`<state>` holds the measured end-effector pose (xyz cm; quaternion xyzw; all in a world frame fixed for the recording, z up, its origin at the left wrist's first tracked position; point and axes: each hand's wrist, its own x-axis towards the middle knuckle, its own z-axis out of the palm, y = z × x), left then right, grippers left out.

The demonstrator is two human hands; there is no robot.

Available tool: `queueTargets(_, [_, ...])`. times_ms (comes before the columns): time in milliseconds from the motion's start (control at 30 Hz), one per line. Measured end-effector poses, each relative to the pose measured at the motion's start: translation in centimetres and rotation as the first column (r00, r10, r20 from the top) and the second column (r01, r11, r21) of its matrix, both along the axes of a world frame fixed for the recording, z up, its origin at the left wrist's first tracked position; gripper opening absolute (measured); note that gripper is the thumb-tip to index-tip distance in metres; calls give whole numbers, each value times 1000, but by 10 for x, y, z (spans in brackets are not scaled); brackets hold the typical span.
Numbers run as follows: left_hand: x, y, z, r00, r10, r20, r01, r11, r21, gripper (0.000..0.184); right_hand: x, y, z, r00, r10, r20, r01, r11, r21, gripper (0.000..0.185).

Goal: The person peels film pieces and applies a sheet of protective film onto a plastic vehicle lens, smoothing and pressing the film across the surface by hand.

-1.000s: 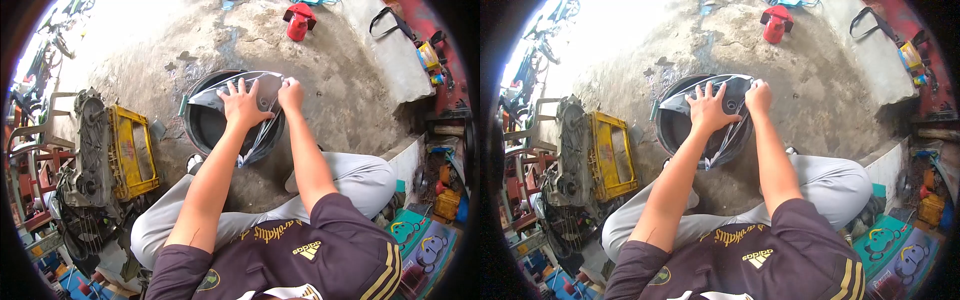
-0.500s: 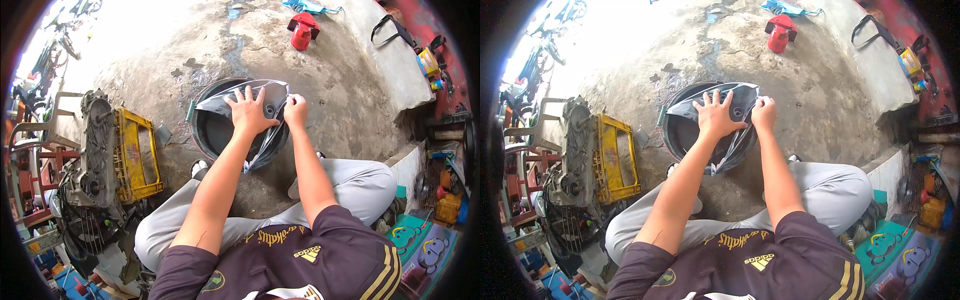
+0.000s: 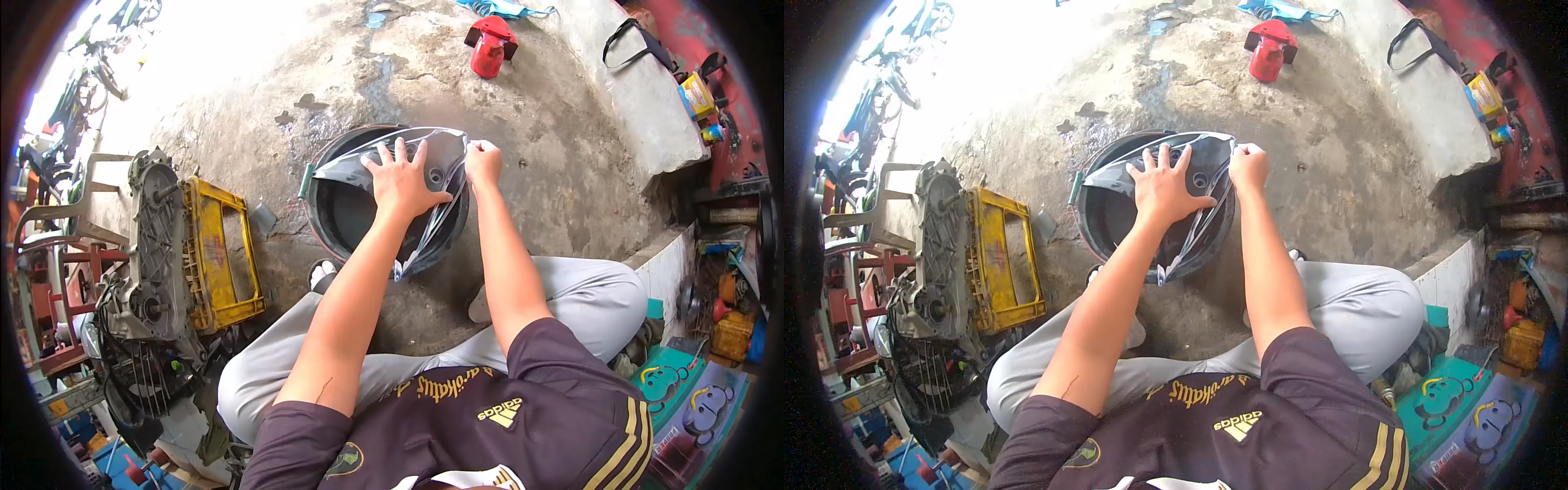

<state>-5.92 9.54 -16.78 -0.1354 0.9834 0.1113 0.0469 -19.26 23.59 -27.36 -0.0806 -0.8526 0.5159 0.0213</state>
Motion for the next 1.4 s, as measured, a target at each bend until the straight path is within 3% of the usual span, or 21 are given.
queueTargets(100, [-3,-3,5,1000,4,8,-4,1000,13,120,19,-5,-1,927,130,-351,6,933,361,16])
queueTargets(200, [-3,-2,5,1000,6,22,-6,1000,7,120,6,-3,-19,962,46,-271,16,975,220,17])
queueTargets(233, [-3,-3,3,1000,3,14,-3,1000,-5,120,2,-3,-7,998,2,-69,2,998,59,18])
queueTargets(267, [-2,-2,1,1000,-4,7,4,1000,-15,120,-4,-3,-6,1000,8,-4,-8,998,60,18])
queueTargets(400, [-4,-2,5,1000,7,25,-7,1000,18,121,19,-6,-3,949,118,-293,-3,931,365,18])
queueTargets(467, [-3,-2,5,999,-13,43,13,1000,-14,121,12,-4,-8,968,44,-248,-1,986,167,18])
queueTargets(533, [-2,-1,5,999,-5,54,5,1000,-3,122,-1,-2,-1,998,-15,68,23,992,-127,18])
queueTargets(600, [-4,-2,3,1000,2,28,-2,1000,-5,121,-1,-6,-14,993,-54,-105,70,985,159,18])
queueTargets(667, [-6,-1,3,999,-3,36,3,1000,12,121,10,-6,-14,972,4,-233,55,967,247,19])
queueTargets(700, [-5,-1,6,999,-2,34,2,1000,8,121,7,-4,-12,993,-28,-118,37,997,72,19])
queueTargets(800, [-1,0,3,999,0,39,0,1000,-3,120,-3,-2,-10,994,-76,75,85,988,-128,19])
queueTargets(833, [-1,0,2,999,3,41,-3,1000,4,120,-1,-4,-10,997,-67,-30,69,993,91,20])
queueTargets(867, [-4,-1,3,999,4,37,-4,1000,7,119,5,-6,-11,989,-23,-145,45,987,152,21])
queueTargets(933, [-4,-2,8,999,6,45,-6,1000,2,119,6,-7,-21,983,-68,-168,85,992,96,20])
queueTargets(1000, [-2,-1,9,999,2,33,-2,1000,-4,119,-6,-1,-22,991,-84,100,103,974,-203,20])
queueTargets(1067, [0,-1,2,1000,-1,19,2,1000,-15,119,-4,0,-25,992,-68,106,84,985,-150,20])
queueTargets(1133, [-2,-2,4,1000,4,17,-4,1000,12,118,7,-4,-16,955,46,-294,52,946,319,19])
queueTargets(1200, [-3,-3,4,1000,2,24,-3,1000,12,118,7,-5,-3,961,31,-275,39,969,244,17])
queueTargets(1267, [-3,-1,3,1000,-5,16,5,1000,-21,118,1,-5,13,994,-23,106,31,997,-71,16])
queueTargets(1333, [-1,0,3,1000,-2,24,2,1000,-12,118,2,-6,10,995,-7,95,3,999,47,16])
queueTargets(1400, [-4,-1,6,1000,3,19,-2,1000,-11,119,9,-9,-5,980,40,-193,17,958,285,18])
